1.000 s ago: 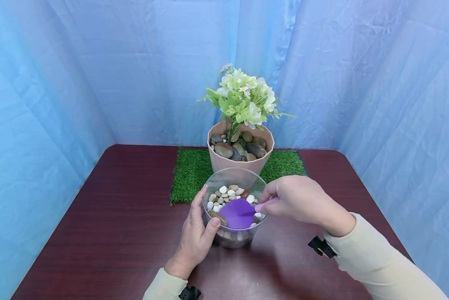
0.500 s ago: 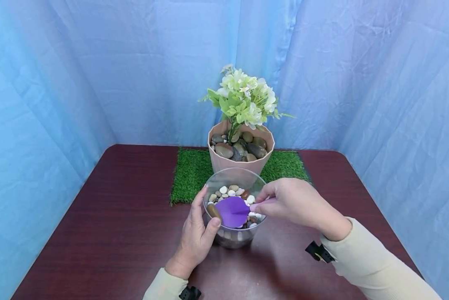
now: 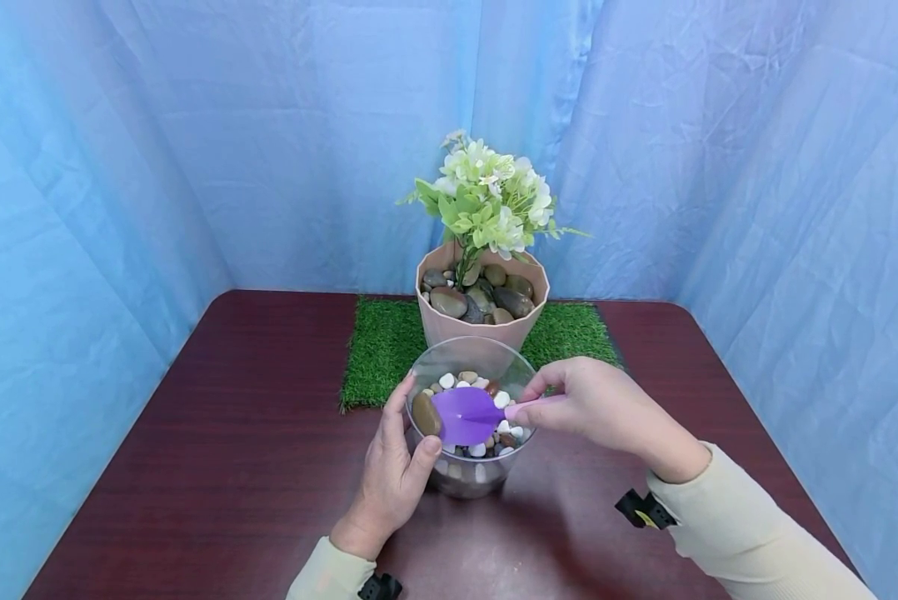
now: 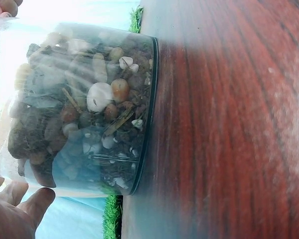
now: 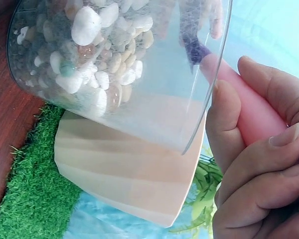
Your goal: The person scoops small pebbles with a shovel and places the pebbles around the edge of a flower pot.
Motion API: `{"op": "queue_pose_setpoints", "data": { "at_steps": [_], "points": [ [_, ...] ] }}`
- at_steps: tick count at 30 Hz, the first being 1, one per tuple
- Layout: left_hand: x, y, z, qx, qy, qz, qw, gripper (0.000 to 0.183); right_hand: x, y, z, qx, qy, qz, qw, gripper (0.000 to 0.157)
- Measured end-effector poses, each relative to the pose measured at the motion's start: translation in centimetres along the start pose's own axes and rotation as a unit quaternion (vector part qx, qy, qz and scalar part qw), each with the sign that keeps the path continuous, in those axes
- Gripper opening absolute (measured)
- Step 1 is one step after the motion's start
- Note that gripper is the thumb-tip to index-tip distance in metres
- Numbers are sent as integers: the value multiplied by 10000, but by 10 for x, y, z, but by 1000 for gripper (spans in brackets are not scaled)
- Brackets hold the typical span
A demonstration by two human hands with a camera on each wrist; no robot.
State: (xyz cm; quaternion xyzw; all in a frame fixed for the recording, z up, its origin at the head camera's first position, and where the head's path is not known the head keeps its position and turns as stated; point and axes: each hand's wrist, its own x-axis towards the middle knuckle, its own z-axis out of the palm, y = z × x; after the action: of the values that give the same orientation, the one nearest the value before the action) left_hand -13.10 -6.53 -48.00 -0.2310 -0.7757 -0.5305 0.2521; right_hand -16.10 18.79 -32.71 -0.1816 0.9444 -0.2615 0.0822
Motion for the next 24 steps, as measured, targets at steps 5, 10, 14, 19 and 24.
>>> {"op": "queue_pose_setpoints", "data": {
  "at_steps": [5, 10, 14, 19, 24],
  "points": [
    [-1, 0, 0, 34, -10, -30, 10000, 70, -1, 7, 1, 426, -40, 152, 9990, 26],
    [0, 0, 0, 57, 50, -11, 10000, 73, -1, 12, 1, 606, -15, 320, 9976, 27],
    [0, 0, 0, 87, 87, 47, 9999, 75, -3, 15, -1, 687, 43, 400, 9968, 27],
    [0, -1, 0, 61, 83, 79, 9999, 72, -5, 17, -6, 798, 155, 520, 9953, 29],
    [0, -1, 0, 22, 52, 60, 10000, 72, -6, 19, -13, 896, 256, 548, 9941, 31]
  ]
}}
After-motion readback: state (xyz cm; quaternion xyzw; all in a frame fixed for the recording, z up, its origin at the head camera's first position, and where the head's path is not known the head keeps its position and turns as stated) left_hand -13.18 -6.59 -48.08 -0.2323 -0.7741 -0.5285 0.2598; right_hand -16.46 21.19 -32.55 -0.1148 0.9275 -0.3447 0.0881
